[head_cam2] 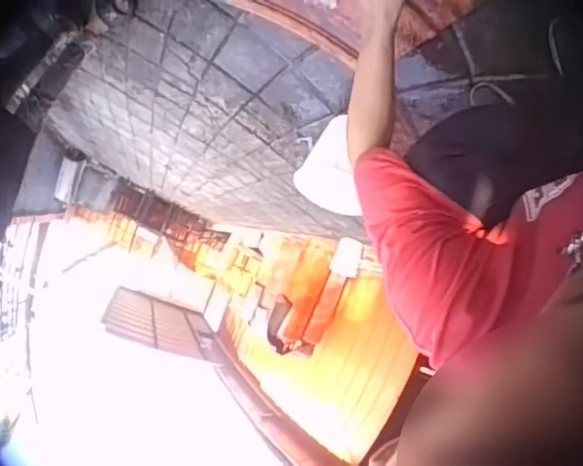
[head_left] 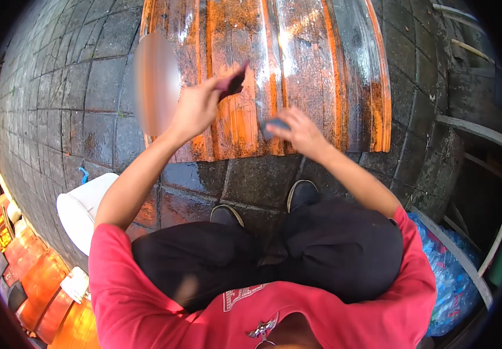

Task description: Sanding a wooden tabletop outdoors using a sanding pad and water.

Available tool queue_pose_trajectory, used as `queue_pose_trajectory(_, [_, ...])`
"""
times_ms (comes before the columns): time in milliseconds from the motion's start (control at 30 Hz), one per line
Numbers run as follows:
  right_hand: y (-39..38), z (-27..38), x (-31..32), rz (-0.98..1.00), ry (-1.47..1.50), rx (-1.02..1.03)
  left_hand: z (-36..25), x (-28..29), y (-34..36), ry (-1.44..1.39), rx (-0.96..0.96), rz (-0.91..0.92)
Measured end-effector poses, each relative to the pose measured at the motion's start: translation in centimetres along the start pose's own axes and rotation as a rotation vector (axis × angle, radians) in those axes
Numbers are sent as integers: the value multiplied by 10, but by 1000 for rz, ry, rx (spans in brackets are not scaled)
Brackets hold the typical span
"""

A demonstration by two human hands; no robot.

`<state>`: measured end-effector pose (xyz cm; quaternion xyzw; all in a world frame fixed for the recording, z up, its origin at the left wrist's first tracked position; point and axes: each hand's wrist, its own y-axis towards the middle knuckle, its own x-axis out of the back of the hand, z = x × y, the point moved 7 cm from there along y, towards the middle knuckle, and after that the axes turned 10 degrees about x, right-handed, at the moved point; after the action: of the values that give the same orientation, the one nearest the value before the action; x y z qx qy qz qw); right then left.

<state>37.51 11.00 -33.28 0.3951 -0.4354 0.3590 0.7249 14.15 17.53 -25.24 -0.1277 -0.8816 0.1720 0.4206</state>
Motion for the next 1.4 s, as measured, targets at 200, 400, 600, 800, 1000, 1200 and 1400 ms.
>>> queue_pose_trajectory(200, [82,-110,-1,-78,-209,-122,52,64,-59,-638,250,41])
queue_pose_trajectory(400, [16,4,-26,411,397,32,95,51,-149,-742,496,138])
queue_pose_trajectory(600, [148,-188,-9,212,-207,-74,140,-8,-189,-935,601,266])
queue_pose_trajectory(800, [53,-27,-36,416,363,83,167,-1,-223,-988,633,24])
queue_pose_trajectory(1000, [160,-213,-19,81,-336,-94,198,12,-226,-920,663,-11])
queue_pose_trajectory(1200, [95,7,-76,699,646,-66,199,20,-217,-1064,612,-169])
queue_pose_trajectory(1400, [202,-209,-28,162,-275,-204,175,15,-189,-1000,531,-7])
